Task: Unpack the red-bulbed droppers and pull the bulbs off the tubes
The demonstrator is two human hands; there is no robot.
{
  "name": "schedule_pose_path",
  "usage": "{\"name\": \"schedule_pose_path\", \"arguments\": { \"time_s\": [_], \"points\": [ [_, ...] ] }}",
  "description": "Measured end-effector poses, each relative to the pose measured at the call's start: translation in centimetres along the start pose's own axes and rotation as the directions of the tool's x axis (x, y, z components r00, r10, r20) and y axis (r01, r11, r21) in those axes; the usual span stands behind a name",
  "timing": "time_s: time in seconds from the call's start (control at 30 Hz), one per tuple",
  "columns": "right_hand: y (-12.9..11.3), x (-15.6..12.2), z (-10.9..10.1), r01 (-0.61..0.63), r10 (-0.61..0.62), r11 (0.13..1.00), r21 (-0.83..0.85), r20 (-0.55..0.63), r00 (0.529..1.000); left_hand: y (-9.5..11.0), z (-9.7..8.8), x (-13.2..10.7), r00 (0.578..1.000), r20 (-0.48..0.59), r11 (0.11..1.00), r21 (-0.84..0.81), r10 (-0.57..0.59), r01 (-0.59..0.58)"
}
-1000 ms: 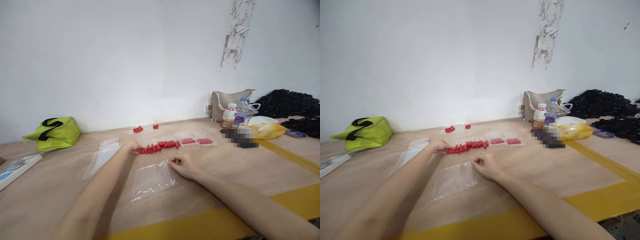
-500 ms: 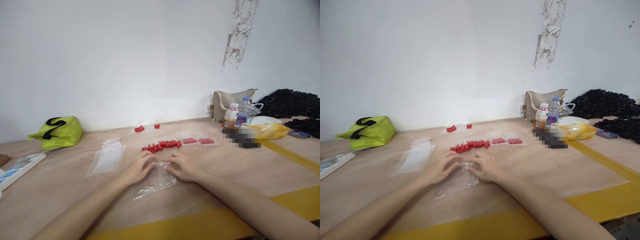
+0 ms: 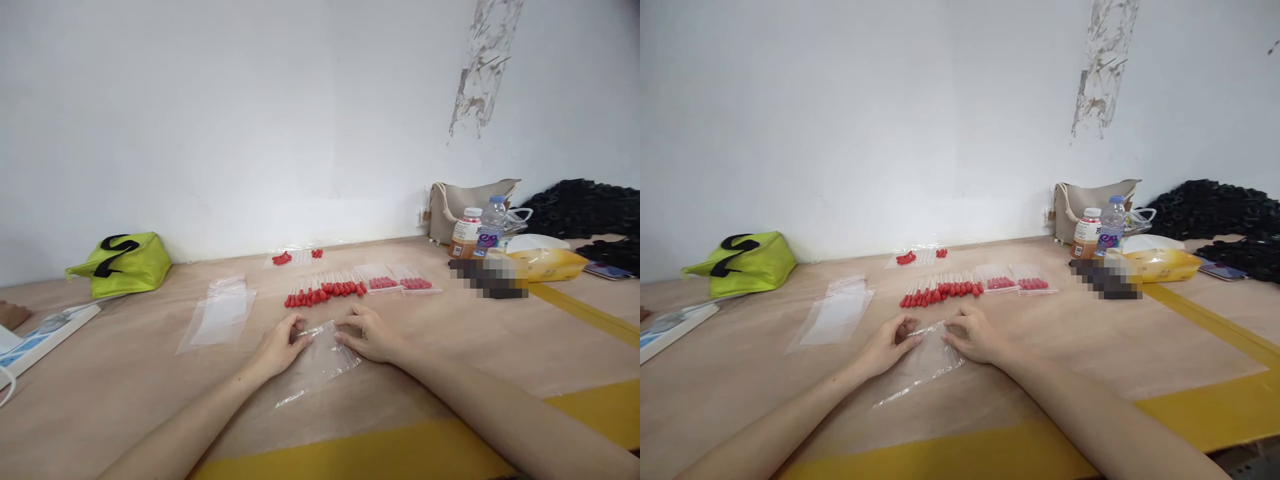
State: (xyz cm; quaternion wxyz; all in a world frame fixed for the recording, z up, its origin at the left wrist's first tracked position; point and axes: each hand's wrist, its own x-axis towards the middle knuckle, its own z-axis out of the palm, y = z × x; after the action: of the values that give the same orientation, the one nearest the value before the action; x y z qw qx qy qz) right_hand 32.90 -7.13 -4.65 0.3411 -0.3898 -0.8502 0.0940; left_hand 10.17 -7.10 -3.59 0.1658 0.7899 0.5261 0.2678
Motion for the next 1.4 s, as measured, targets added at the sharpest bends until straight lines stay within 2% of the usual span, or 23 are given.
{"name": "schedule_pose_path", "arguments": {
  "time_s": [0.13, 0.17, 0.23, 0.3, 0.33, 0.4, 0.5, 0.57, 0.67, 0.7, 0.73, 0.77, 0.83, 0.87, 0.9, 0.97, 1.07, 1.13, 1.17, 1.23, 1.3, 1.33, 1.4],
  "points": [
    [2.2, 0.8, -1.5, -0.091, 0.06, 0.978, -0.19, -0.165, 0.984, -0.6, -0.5, 0.2, 0.981, 0.162, 0.995, 0.02, -0.104, 0.102],
    [3.2, 0.9, -2.2, -0.13, 0.083, 0.959, -0.25, -0.19, 0.978, -0.8, -1.0, 0.3, 0.979, 0.169, 0.994, 0.022, -0.111, 0.109],
    [5.4, 1.0, -3.7, -0.246, 0.161, 0.903, -0.353, -0.255, 0.954, -1.8, -2.5, 0.6, 0.987, 0.087, 0.991, 0.035, -0.132, 0.129],
    [7.4, 0.7, -5.2, -0.302, 0.21, 0.853, -0.427, -0.25, 0.945, -3.6, -4.8, 1.0, 0.975, -0.091, 0.973, 0.096, -0.203, 0.211],
    [8.3, 0.5, -5.8, -0.316, 0.229, 0.832, -0.457, -0.236, 0.944, -4.8, -6.0, 1.2, 0.943, -0.198, 0.943, 0.144, -0.269, 0.3],
    [9.6, 0.2, -6.7, -0.328, 0.254, 0.803, -0.497, -0.212, 0.944, -7.4, -8.5, 1.4, 0.836, -0.369, 0.841, 0.205, -0.407, 0.5],
    [10.7, -0.1, -7.1, -0.275, 0.225, 0.782, -0.559, -0.159, 0.961, -10.7, -11.0, 1.0, 0.736, -0.447, 0.717, 0.253, -0.508, 0.649],
    [11.1, -0.1, -6.9, -0.229, 0.196, 0.756, -0.613, -0.122, 0.973, -11.9, -11.6, 0.6, 0.701, -0.468, 0.657, 0.288, -0.538, 0.697],
    [11.2, 0.1, -6.4, -0.206, 0.192, 0.715, -0.668, -0.096, 0.977, -12.0, -11.4, 0.2, 0.675, -0.522, 0.602, 0.336, -0.521, 0.725],
    [11.3, 0.1, -6.3, -0.211, 0.198, 0.708, -0.674, -0.097, 0.975, -11.6, -11.1, 0.1, 0.683, -0.544, 0.599, 0.361, -0.488, 0.715],
    [11.3, 0.1, -6.2, -0.221, 0.205, 0.702, -0.677, -0.106, 0.973, -11.2, -10.6, 0.2, 0.718, -0.548, 0.619, 0.401, -0.429, 0.675],
    [11.3, 0.2, -6.1, -0.238, 0.211, 0.696, -0.678, -0.123, 0.97, -10.8, -10.1, 0.3, 0.78, -0.518, 0.658, 0.456, -0.351, 0.599],
    [11.2, 0.2, -6.0, -0.298, 0.22, 0.677, -0.673, -0.202, 0.955, -10.0, -9.0, 0.5, 0.917, -0.347, 0.744, 0.556, -0.196, 0.369],
    [11.2, 0.2, -6.0, -0.343, 0.221, 0.664, -0.664, -0.264, 0.939, -9.7, -8.4, 0.6, 0.961, -0.235, 0.774, 0.578, -0.147, 0.26],
    [11.1, 0.2, -6.0, -0.397, 0.221, 0.652, -0.646, -0.338, 0.915, -9.5, -7.9, 0.7, 0.981, -0.138, 0.792, 0.579, -0.136, 0.191],
    [10.9, 0.4, -6.2, -0.52, 0.236, 0.633, -0.574, -0.497, 0.835, -9.5, -7.2, 0.9, 0.978, -0.043, 0.802, 0.564, -0.206, 0.194],
    [10.6, 0.5, -6.8, -0.695, 0.34, 0.633, -0.341, -0.684, 0.645, -10.1, -7.3, 0.8, 0.959, -0.04, 0.78, 0.573, -0.282, 0.253],
    [10.3, 0.6, -7.6, -0.738, 0.405, 0.654, -0.167, -0.747, 0.527, -10.6, -7.8, 0.7, 0.957, -0.054, 0.761, 0.594, -0.285, 0.26],
    [10.2, 0.6, -8.2, -0.718, 0.405, 0.69, -0.095, -0.771, 0.491, -10.7, -8.0, 0.6, 0.961, -0.063, 0.757, 0.603, -0.27, 0.252],
    [9.8, 0.6, -9.5, -0.617, 0.344, 0.787, -0.015, -0.82, 0.458, -10.6, -8.2, 0.5, 0.975, -0.093, 0.765, 0.606, -0.202, 0.216],
    [9.1, 0.8, -10.6, -0.485, 0.286, 0.874, 0.041, -0.849, 0.444, -9.8, -8.0, 0.4, 0.986, -0.142, 0.8, 0.58, -0.087, 0.154],
    [8.7, 1.0, -10.9, -0.425, 0.297, 0.9, 0.094, -0.847, 0.441, -9.2, -7.8, 0.4, 0.985, -0.173, 0.827, 0.549, -0.029, 0.121],
    [7.3, 1.5, -10.7, -0.292, 0.419, 0.904, 0.312, -0.782, 0.461, -7.7, -7.1, 0.5, 0.972, -0.228, 0.9, 0.434, 0.059, 0.048]
  ]
}}
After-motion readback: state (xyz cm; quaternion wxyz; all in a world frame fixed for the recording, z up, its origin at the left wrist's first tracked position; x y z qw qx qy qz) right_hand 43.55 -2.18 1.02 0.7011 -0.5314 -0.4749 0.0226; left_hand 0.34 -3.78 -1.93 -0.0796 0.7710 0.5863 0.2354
